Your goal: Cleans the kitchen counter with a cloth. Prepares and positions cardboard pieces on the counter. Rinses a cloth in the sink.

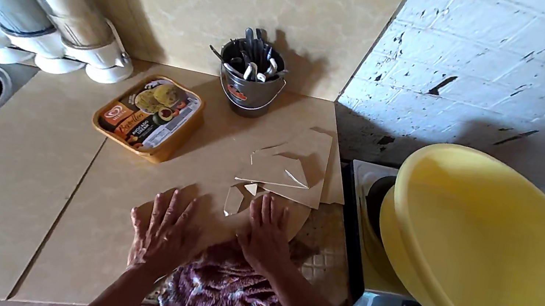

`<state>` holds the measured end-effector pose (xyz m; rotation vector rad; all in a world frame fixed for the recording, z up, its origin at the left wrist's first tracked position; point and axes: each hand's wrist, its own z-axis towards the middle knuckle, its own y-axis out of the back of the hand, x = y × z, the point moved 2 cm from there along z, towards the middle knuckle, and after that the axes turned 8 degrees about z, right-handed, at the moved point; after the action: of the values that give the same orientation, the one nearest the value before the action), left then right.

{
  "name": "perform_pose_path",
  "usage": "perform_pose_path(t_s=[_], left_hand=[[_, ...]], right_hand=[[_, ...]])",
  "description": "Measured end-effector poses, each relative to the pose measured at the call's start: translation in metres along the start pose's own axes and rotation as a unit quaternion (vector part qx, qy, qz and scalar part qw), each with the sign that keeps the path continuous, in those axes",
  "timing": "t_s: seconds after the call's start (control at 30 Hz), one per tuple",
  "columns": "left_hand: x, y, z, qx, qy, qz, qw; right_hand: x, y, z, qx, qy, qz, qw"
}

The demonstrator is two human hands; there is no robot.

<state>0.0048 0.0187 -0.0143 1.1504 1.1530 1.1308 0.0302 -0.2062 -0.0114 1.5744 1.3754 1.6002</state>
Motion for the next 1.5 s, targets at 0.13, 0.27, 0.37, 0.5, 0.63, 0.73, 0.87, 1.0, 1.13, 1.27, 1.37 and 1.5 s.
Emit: perform_pose_path(t_s=[0.13,0.27,0.37,0.5,0.63,0.73,0.87,1.0,1.13,1.27,1.37,1.5], left_hand=[[0.003,-0.003,-0.005,-0.028,-0.013,-0.006,1.0],[0.001,-0.004,-0.008,-0.009,-0.004,-0.008,1.0],[0.003,-0.001,-0.007,0.003,-0.009,-0.008,1.0],[0.001,-0.003,-0.004,-0.003,-0.004,-0.006,1.0],[0.002,0.0,-0.005,0.014,-0.001,-0.002,1.0],[0.001,0.003,-0.007,0.06,0.007,0.002,0.998],[0.009,0.015,0.003,0.128,-0.007,-0.022,0.991],[0.03,0.024,0.008,0.203,-0.013,-0.009,0.979],[0.033,0.008,-0.004,0.128,0.013,-0.016,0.992],[0.035,0.001,-0.001,0.082,0.006,0.002,0.997],[0.035,0.002,-0.001,0.115,0.01,0.006,0.993],[0.035,0.009,0.001,0.124,0.004,-0.01,0.992]], right_hand=[[-0.002,-0.003,-0.004,-0.012,0.014,0.015,1.0],[-0.002,-0.008,-0.004,-0.009,0.004,0.008,1.0],[-0.001,-0.005,-0.005,-0.025,0.015,0.009,1.0],[-0.002,-0.007,-0.003,-0.027,0.007,-0.006,1.0],[-0.003,-0.009,-0.004,-0.054,0.023,-0.002,0.998],[-0.002,-0.012,-0.005,-0.034,0.015,-0.006,0.999],[0.01,0.012,0.001,0.048,-0.027,0.031,0.998],[0.024,0.013,0.007,0.072,-0.066,0.059,0.994],[0.019,-0.009,0.004,0.012,-0.029,0.012,0.999],[0.021,-0.013,0.011,0.0,-0.034,-0.026,0.999],[0.022,-0.012,0.009,0.013,-0.043,-0.034,0.998],[0.022,-0.009,0.007,-0.004,-0.025,-0.018,1.0]])
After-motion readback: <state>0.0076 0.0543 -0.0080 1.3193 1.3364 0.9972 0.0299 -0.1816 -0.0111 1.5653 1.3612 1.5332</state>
